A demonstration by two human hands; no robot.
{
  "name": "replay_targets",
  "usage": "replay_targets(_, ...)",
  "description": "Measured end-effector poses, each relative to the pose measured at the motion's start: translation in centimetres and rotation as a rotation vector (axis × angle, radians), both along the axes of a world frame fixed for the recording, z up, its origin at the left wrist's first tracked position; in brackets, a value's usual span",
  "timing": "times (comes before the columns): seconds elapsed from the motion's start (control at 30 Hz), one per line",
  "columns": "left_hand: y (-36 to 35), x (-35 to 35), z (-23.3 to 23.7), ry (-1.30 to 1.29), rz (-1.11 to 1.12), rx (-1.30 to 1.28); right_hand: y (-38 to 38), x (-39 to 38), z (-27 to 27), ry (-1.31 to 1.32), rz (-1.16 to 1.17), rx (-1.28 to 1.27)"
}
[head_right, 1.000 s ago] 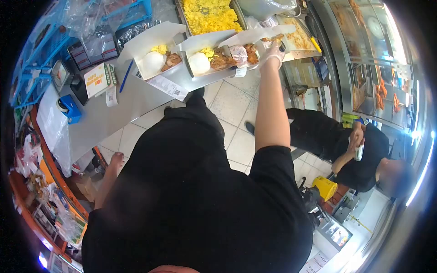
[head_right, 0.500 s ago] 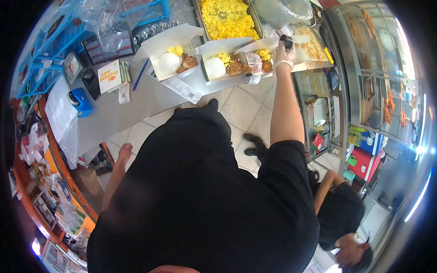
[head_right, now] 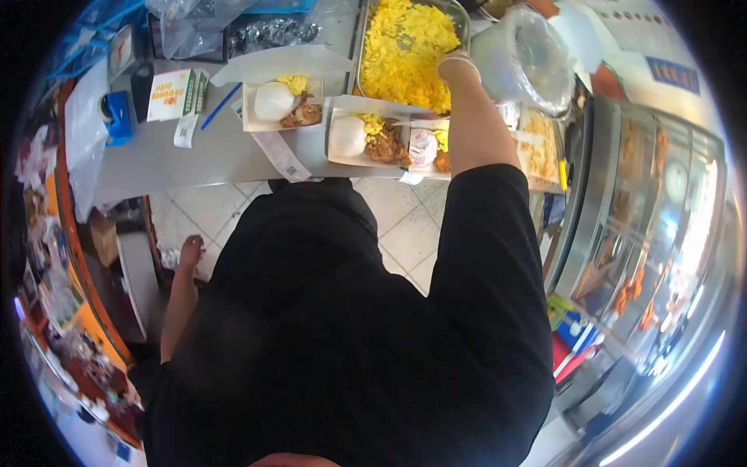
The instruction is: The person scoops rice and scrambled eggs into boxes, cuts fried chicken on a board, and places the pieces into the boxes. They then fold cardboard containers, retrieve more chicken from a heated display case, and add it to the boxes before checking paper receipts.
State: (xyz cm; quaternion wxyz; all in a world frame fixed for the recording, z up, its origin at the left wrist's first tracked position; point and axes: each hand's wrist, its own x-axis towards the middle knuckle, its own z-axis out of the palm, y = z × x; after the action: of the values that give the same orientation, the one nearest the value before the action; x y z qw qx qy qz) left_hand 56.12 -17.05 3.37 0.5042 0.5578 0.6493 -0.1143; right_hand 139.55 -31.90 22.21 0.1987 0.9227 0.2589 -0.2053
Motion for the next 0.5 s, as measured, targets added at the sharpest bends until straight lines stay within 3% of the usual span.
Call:
replay_targets(0.03,-1.6,2.7,1.6,0.017,0.041,0.046,0.4,-0.8,-0.4,-0.006,-0.228,0.198)
replay_targets(0.17,-7.7,10.8,4.7,-0.036,-0.009,-0.028,0.8,2.0,-2.2,0.138,0.013,-0.035)
replay_targets(0.23,-10.6,13.0,4.1,-0.034,-0.023,-0.084,0.3,2.1,-0.4,0.159,0.000,0.013)
replay_targets(0.27,-12.6,10.8,-0.8,-0.161,0.096,-0.116,-0.2,2.5,0.2,0.164,-0.008,0.054)
replay_targets(0.4,-17.7,16.2,2.9,0.043,-0.026,-0.189,-1.4,5.7,-3.4,0.320,-0.050,0.132)
replay_targets(0.47,-19.6,16.6,2.4,0.025,0.049,-0.247,-1.6,4.6,-2.3,0.629,-0.552,0.636)
replay_targets(0.5,-20.3,16.6,2.4,-0.001,0.087,-0.290,-2.3,3.7,-0.3,0.639,-0.563,0.622)
